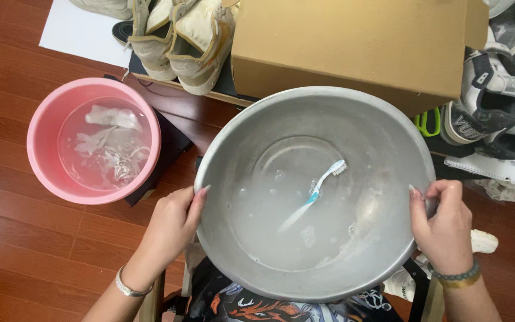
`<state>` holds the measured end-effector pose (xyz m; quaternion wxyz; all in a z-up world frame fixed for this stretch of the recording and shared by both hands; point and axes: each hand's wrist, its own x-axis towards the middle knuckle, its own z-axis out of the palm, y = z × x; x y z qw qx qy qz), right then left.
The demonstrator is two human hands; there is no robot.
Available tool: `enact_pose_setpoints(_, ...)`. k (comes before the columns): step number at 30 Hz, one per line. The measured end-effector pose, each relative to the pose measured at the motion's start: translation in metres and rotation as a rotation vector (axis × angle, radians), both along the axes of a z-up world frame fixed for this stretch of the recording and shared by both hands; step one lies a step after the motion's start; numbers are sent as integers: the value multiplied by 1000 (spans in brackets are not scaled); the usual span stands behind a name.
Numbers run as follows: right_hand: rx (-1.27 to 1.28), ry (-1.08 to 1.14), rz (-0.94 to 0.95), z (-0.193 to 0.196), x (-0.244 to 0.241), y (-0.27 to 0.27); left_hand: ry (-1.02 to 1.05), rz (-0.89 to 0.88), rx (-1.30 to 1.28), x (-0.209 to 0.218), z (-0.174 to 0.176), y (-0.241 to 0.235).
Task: The person scrubs white shoe laces in a metal basin using a toothbrush and water. They rinse the laces, transfer them to a pink basin, and then wipe a cardboard box with a cloth.
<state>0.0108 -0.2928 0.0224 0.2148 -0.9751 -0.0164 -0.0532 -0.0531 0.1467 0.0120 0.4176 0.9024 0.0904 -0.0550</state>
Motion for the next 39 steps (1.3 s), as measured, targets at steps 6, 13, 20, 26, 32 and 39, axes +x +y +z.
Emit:
enact_pose_setpoints(6, 98, -41, 43, 16, 30, -7, -221, 21, 21, 31, 27, -5)
enact_pose_setpoints(13, -106, -54, 97, 84, 102, -15, -112, 37, 38, 109, 93, -4)
enact_pose_setpoints(20, 157, -53, 158, 109, 207, -36, -330, -26, 73, 225, 115, -2)
enact_pose_setpoints(26, 53, -60, 188, 85, 286, -50, -334, -36, -20, 309, 86, -2)
enact_pose_setpoints(32, -18, 77, 154, 64, 335, -51, -257, -11, -20, 358, 56, -1)
enact_pose_setpoints(39, -612, -58, 165, 102, 331, 5, -254, 25, -61, 377, 45, 2)
